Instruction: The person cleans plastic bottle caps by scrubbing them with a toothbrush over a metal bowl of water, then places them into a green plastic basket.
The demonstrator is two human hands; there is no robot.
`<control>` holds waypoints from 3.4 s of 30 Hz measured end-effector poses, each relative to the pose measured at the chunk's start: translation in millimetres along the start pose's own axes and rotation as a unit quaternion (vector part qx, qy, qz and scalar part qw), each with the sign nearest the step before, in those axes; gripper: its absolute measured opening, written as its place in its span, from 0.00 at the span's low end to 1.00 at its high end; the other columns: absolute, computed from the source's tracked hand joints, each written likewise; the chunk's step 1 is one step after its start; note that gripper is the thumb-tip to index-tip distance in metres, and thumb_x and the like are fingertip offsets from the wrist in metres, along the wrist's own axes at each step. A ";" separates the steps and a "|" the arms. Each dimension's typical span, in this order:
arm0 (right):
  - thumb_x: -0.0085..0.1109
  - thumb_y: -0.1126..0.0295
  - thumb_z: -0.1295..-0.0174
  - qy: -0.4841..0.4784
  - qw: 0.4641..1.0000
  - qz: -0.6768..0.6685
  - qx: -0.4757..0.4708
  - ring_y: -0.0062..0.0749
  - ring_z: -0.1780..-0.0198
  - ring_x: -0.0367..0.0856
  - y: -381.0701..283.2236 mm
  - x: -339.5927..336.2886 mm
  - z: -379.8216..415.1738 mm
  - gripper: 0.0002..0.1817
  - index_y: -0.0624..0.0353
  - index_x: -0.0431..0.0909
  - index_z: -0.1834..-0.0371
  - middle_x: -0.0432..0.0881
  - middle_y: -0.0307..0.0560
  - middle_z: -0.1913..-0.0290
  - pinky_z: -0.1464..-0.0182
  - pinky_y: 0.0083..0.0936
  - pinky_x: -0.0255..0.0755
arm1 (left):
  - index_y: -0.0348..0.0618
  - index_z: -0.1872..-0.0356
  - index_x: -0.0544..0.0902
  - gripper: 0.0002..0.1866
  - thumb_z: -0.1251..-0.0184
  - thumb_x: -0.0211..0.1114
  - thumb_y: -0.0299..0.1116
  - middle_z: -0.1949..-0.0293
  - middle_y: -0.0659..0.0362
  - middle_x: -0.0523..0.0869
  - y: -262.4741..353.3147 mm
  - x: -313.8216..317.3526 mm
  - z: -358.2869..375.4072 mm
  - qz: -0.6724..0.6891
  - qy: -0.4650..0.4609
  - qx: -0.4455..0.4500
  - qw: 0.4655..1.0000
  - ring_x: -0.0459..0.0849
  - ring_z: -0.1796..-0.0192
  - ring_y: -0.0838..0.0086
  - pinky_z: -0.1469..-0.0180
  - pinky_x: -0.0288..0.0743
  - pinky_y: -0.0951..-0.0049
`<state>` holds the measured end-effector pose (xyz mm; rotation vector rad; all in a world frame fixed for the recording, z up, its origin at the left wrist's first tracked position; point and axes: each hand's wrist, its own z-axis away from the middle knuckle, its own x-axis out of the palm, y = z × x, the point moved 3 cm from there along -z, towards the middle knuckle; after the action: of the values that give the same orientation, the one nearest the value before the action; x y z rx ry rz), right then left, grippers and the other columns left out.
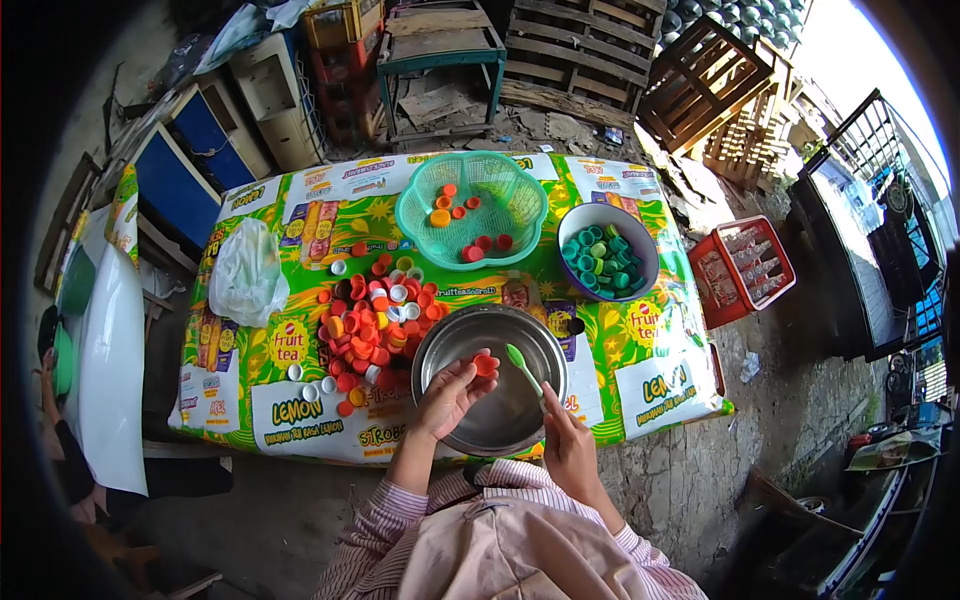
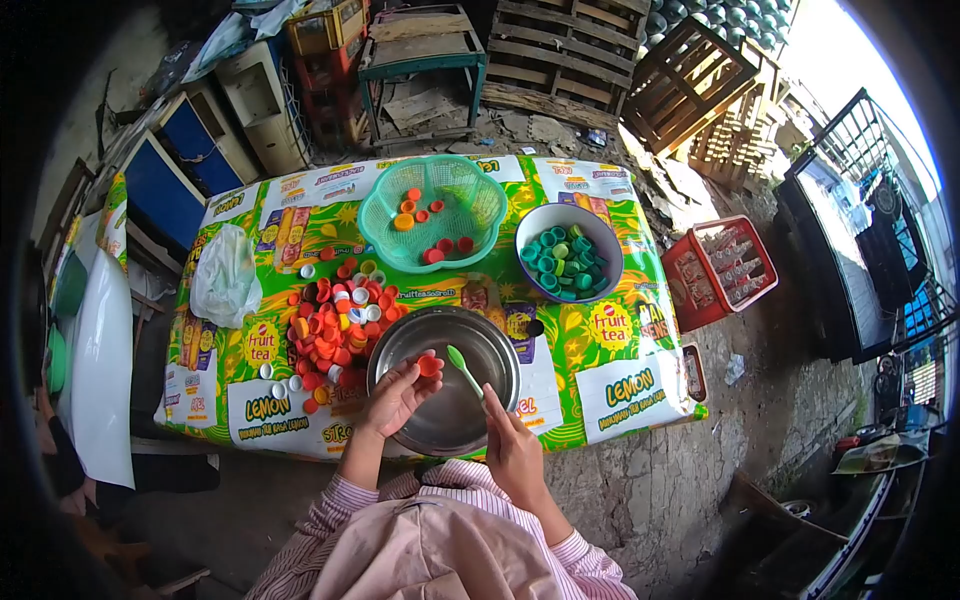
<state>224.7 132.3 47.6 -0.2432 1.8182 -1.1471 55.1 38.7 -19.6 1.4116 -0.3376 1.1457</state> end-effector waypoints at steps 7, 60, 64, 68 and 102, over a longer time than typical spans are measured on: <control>0.51 0.79 0.40 0.025 0.998 0.061 0.016 0.50 0.72 0.79 0.2 6.2 13.1 0.29 0.49 0.64 0.34 0.80 0.59 0.66 0.70 0.35 0.72 | 0.43 0.46 0.76 0.16 0.33 0.59 0.35 0.52 0.57 0.81 17.6 6.5 0.2 -0.369 -0.007 0.092 0.925 0.81 0.52 0.73 0.46 0.73 0.70; 0.52 0.75 0.39 0.053 0.989 0.129 0.043 0.48 0.70 0.79 13.3 16.8 22.3 0.25 0.51 0.67 0.36 0.80 0.53 0.67 0.69 0.38 0.72 | 0.43 0.59 0.80 0.11 0.44 0.64 0.27 0.62 0.57 0.77 134.4 -74.6 -21.6 -0.683 0.184 0.339 0.621 0.75 0.58 0.64 0.50 0.68 0.65; 0.52 0.75 0.39 0.012 0.992 0.114 0.053 0.47 0.71 0.79 9.4 25.2 14.6 0.25 0.50 0.67 0.36 0.80 0.53 0.68 0.70 0.38 0.72 | 0.48 0.59 0.81 0.12 0.47 0.65 0.30 0.58 0.59 0.75 93.8 -71.4 -21.2 -0.808 0.113 0.222 0.534 0.71 0.49 0.63 0.46 0.64 0.63; 0.52 0.75 0.39 0.008 0.993 0.108 0.049 0.46 0.73 0.79 -1.9 29.2 12.4 0.25 0.50 0.67 0.36 0.80 0.53 0.68 0.71 0.37 0.71 | 0.46 0.60 0.82 0.11 0.42 0.56 0.29 0.56 0.60 0.75 64.2 -93.1 -42.1 -0.852 0.089 0.183 0.482 0.70 0.48 0.64 0.46 0.64 0.62; 0.51 0.77 0.38 -0.128 0.992 -0.013 -0.018 0.42 0.74 0.81 84.7 -64.9 -25.6 0.24 0.51 0.68 0.37 0.82 0.56 0.64 0.71 0.32 0.73 | 0.40 0.49 0.76 0.18 0.42 0.64 0.22 0.54 0.55 0.80 -34.0 11.4 7.3 -0.495 0.244 0.159 0.819 0.81 0.52 0.69 0.54 0.78 0.73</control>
<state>264.3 231.7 23.2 -0.4162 1.6142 -1.0500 89.8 45.0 -29.2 1.2285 0.9169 0.6277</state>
